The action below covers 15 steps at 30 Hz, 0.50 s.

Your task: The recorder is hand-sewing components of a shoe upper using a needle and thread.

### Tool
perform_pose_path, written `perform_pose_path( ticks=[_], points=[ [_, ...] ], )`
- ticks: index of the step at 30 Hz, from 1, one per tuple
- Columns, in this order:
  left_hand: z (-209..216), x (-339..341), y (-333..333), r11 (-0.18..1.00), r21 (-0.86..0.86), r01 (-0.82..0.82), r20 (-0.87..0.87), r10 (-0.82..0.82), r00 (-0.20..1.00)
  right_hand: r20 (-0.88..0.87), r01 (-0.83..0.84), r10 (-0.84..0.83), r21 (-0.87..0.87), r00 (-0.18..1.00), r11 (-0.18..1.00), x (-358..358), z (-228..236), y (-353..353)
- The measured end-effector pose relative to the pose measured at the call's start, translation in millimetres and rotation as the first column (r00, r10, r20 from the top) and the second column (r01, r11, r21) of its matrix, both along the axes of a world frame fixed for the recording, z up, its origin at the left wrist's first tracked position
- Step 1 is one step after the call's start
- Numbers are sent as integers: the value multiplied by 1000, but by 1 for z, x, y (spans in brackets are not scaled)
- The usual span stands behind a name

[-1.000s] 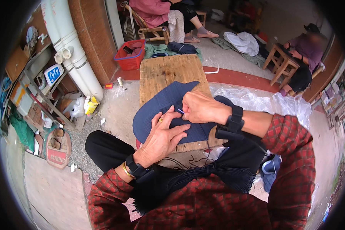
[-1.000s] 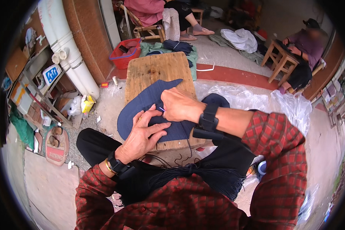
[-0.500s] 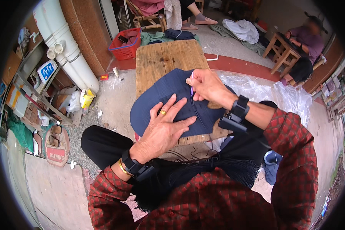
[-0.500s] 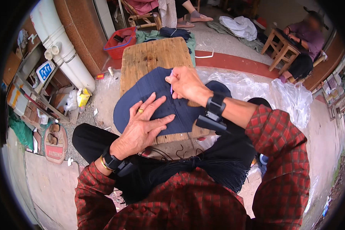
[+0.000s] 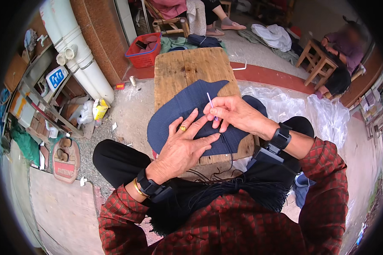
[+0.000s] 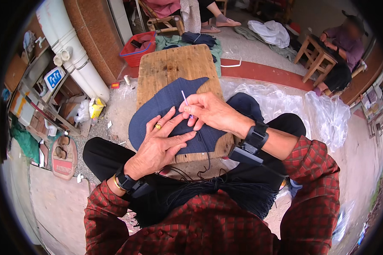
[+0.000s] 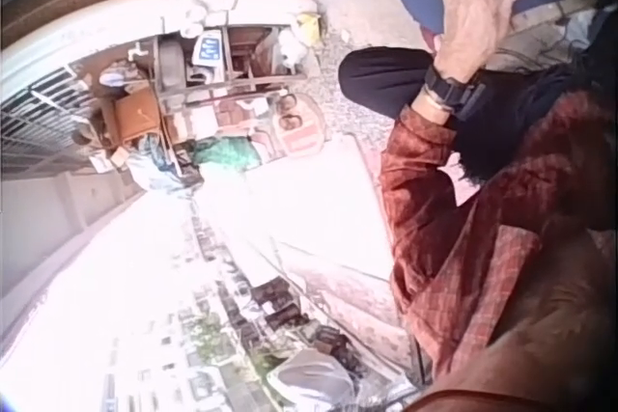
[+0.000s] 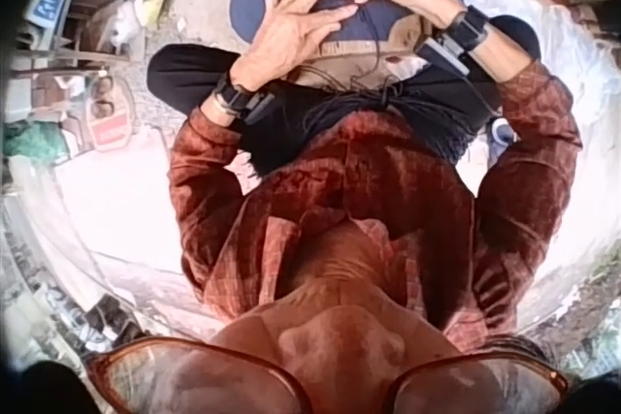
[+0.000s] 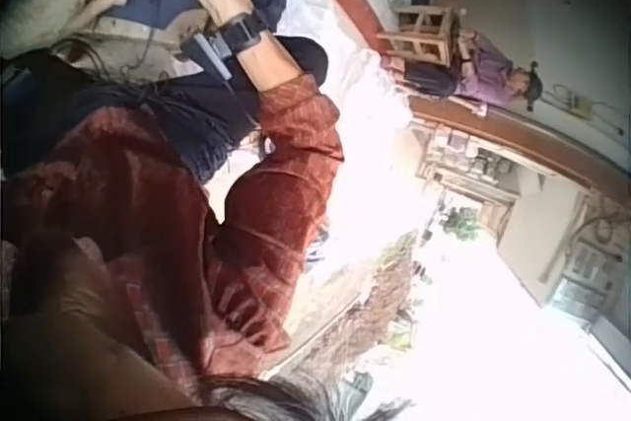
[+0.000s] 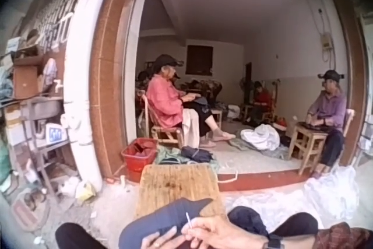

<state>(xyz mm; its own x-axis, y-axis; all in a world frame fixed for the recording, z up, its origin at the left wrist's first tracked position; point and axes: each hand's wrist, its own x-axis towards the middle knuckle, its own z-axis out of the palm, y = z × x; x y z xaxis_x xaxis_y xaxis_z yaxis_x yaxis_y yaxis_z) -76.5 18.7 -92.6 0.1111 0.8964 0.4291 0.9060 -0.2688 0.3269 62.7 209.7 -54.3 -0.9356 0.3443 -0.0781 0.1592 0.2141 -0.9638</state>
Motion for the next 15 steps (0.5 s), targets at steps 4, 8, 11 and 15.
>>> perform_pose_path(
  ticks=[4,8,11,15],
  points=[
    [1,0,0,999,-34,0,11,0,1000,-43,-53,53,7,998,999,5,-2,-1],
    [5,0,-1,997,-70,27,24,-25,999,-47,-1,-2,-54,999,999,2,0,4],
    [8,-3,-1,992,-95,84,37,-81,996,-182,306,-331,-155,926,939,-14,10,31],
    [9,-4,-2,992,-89,86,-18,-88,996,-246,347,-404,-245,881,905,-15,21,72]
  ],
)
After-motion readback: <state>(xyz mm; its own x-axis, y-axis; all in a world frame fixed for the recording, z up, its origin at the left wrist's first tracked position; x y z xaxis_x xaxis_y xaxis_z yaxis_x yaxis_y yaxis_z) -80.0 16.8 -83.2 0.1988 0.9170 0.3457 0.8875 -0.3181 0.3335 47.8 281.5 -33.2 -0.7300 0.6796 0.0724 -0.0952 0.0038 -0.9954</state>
